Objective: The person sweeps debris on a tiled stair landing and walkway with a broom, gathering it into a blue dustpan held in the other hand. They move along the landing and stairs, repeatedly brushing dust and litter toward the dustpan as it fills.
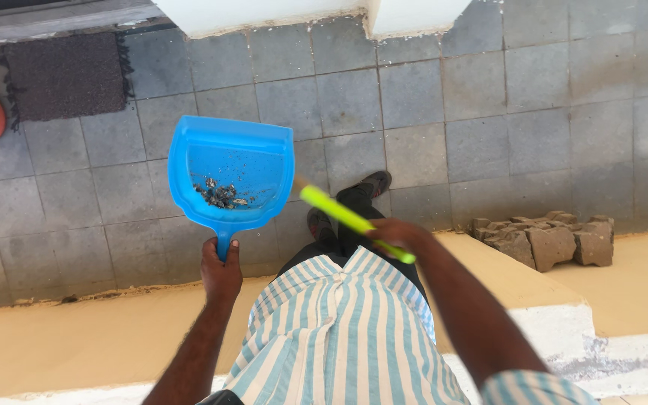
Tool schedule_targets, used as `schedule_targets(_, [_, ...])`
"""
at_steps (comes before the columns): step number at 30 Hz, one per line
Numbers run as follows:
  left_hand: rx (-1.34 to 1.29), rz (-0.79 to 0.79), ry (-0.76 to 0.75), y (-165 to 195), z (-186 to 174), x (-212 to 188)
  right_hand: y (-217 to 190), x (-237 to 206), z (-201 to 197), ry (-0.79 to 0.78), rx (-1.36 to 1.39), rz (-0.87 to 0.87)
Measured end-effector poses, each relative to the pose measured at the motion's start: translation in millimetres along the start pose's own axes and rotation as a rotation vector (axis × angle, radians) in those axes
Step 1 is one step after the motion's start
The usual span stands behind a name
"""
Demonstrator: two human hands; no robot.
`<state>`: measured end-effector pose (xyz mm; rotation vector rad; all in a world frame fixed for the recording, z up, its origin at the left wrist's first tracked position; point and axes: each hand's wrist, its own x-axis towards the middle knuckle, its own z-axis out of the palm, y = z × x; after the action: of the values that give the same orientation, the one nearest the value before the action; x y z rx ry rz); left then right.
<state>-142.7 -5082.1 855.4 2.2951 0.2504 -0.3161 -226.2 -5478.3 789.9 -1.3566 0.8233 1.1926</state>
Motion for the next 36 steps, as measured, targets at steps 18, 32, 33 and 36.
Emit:
schedule_targets(18, [0.008, 0.204, -0.369, 115, 75, 34, 172, -53, -104, 0.581, 0.797, -0.062])
schedule_targets(32, [0.006, 0.314, -0.469, 290, 256, 44, 223, -19, -232, 0.361, 1.168, 0.013])
schedule_targets(33, [0.010, 0.336, -0.466, 303, 268, 42, 235, -20, -257, 0.395, 1.207, 0.002])
schedule_targets(36, [0.027, 0.325, -0.494, 336, 303, 32, 267, -38, -324, 0.442, 1.247, -0.071])
